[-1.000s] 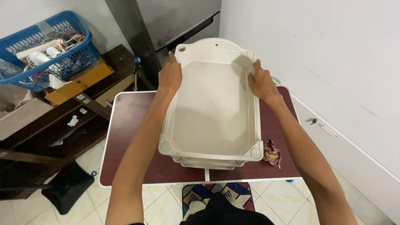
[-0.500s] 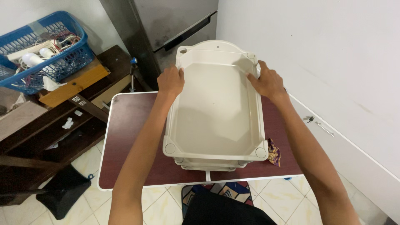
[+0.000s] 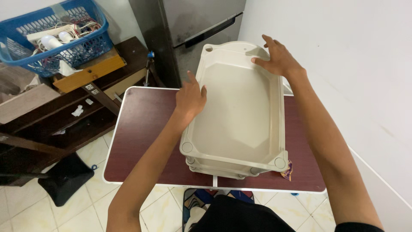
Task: The person disassembles a stacked plastic stool by removing its legs and separating the seat from the base. They then reassemble the stool by inserting the legs back into the base and placing the seat on top.
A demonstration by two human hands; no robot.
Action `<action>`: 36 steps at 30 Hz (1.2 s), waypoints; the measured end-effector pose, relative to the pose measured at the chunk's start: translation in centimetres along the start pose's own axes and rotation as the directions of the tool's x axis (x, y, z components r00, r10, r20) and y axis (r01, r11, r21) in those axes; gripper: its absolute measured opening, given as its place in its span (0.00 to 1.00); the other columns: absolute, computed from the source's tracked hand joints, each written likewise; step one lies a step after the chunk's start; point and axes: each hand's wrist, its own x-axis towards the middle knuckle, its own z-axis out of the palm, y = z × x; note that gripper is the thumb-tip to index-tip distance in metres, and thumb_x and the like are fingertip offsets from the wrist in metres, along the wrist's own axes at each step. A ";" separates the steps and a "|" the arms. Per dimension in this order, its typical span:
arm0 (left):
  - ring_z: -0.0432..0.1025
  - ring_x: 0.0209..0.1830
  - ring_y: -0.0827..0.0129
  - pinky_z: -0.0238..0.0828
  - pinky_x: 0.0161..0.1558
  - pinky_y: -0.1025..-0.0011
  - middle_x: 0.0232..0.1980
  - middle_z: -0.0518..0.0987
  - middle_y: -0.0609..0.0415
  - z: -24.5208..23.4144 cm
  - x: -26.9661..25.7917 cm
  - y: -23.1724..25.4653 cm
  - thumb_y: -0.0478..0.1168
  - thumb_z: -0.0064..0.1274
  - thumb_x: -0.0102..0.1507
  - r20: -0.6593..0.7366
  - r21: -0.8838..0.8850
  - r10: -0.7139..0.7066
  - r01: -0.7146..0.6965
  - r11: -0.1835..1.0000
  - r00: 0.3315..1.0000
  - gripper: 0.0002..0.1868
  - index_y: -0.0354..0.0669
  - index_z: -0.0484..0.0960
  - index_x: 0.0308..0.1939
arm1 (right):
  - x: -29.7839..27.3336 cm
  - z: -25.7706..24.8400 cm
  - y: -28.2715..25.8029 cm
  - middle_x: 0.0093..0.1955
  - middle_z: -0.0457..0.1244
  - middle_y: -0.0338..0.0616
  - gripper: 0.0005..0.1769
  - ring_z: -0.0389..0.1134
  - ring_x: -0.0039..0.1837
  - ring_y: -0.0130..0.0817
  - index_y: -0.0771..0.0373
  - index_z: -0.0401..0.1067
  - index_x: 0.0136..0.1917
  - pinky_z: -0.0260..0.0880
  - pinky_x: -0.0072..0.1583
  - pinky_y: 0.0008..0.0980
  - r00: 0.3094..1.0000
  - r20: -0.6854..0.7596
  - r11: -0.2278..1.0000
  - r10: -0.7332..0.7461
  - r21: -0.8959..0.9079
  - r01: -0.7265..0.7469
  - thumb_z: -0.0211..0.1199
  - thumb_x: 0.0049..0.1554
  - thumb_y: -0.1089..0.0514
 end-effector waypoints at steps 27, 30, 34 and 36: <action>0.72 0.62 0.41 0.67 0.62 0.45 0.62 0.76 0.39 -2.6 1.8 -2.7 0.46 0.55 0.64 0.345 0.192 -0.088 0.021 0.981 0.935 0.35 0.58 0.61 0.74 | -5.0 0.0 2.5 0.34 0.66 0.51 0.20 0.70 0.43 0.55 0.59 0.68 0.60 0.67 0.49 0.54 0.993 -0.105 0.998 0.051 -0.041 -0.055 0.59 0.67 0.42; 0.71 0.63 0.45 0.67 0.61 0.46 0.63 0.76 0.44 -2.5 3.9 -2.5 0.48 0.57 0.62 0.325 0.197 -0.034 -0.033 0.980 0.945 0.32 0.60 0.67 0.71 | -7.2 -0.4 3.2 0.32 0.66 0.53 0.19 0.70 0.40 0.54 0.61 0.68 0.60 0.67 0.47 0.53 0.985 -0.134 0.993 0.110 -0.029 -0.115 0.59 0.67 0.45; 0.72 0.63 0.47 0.68 0.61 0.49 0.64 0.76 0.45 -2.3 6.7 -2.2 0.53 0.60 0.63 0.321 0.287 -0.075 -0.021 0.958 0.944 0.27 0.50 0.78 0.63 | -9.9 -0.9 3.3 0.31 0.65 0.54 0.17 0.70 0.39 0.56 0.65 0.68 0.60 0.66 0.45 0.54 0.968 -0.234 0.995 0.093 -0.016 -0.100 0.60 0.67 0.49; 0.72 0.62 0.48 0.66 0.61 0.50 0.64 0.76 0.46 -1.9 7.7 -2.4 0.54 0.63 0.60 0.309 0.253 -0.064 -0.018 0.967 0.949 0.29 0.51 0.78 0.62 | -11.1 -1.1 3.0 0.31 0.65 0.54 0.16 0.70 0.39 0.57 0.65 0.68 0.60 0.66 0.44 0.54 0.960 -0.258 0.993 0.110 -0.012 -0.117 0.60 0.67 0.50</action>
